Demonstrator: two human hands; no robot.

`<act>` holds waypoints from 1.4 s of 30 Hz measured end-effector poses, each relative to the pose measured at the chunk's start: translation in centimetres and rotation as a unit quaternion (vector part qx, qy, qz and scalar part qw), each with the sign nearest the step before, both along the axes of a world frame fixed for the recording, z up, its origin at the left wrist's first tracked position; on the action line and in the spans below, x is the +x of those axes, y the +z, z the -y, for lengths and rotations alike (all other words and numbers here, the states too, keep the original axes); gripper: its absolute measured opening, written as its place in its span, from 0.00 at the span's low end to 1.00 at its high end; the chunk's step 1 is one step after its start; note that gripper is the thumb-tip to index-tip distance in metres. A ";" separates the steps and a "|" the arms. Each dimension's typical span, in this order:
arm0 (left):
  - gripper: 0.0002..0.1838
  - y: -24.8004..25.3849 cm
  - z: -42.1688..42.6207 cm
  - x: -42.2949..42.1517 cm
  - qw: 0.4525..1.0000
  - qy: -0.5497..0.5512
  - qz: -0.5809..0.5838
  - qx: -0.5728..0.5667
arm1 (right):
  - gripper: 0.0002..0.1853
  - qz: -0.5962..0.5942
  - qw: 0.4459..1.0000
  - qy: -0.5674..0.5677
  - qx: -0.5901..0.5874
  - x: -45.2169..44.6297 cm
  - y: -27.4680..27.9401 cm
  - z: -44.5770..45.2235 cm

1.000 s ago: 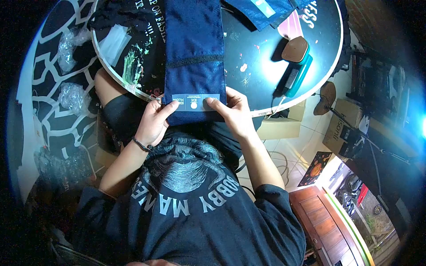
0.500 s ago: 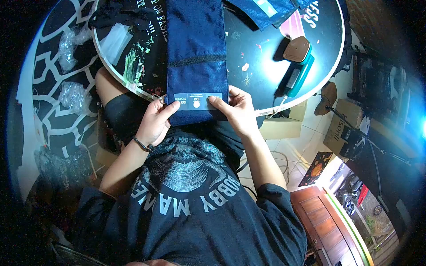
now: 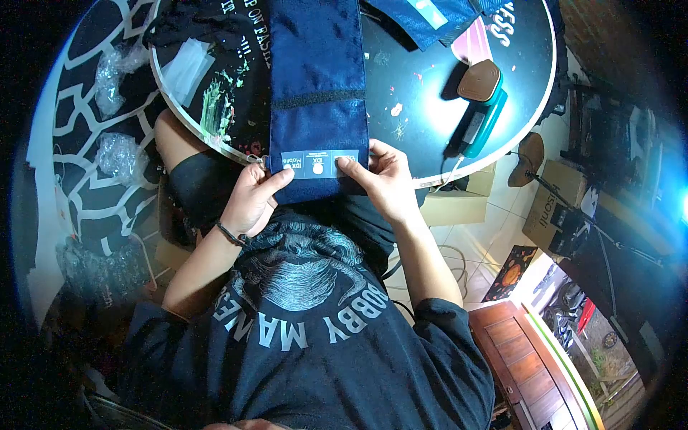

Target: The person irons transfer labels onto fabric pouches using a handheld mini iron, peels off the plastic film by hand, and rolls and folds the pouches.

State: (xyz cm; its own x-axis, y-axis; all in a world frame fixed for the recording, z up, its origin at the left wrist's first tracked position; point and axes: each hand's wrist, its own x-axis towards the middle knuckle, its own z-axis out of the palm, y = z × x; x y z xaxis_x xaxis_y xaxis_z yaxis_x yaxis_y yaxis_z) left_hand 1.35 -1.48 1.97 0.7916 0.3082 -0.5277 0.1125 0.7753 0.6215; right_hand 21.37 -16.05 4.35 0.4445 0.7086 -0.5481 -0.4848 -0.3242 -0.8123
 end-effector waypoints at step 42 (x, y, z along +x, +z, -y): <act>0.18 -0.2 -1.6 0.1 0.966 0.081 0.074 -0.232 | 0.34 0.528 0.808 0.262 -0.010 3.0 9.3 1.7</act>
State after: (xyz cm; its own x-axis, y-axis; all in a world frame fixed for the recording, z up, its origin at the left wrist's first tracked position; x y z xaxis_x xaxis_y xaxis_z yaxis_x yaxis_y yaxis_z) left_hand 1.47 0.13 1.79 0.8303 0.1922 -0.5232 -0.0983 0.9745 0.2019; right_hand 24.41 -17.80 13.69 0.3137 0.9466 -0.0742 0.6828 -0.2792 -0.6751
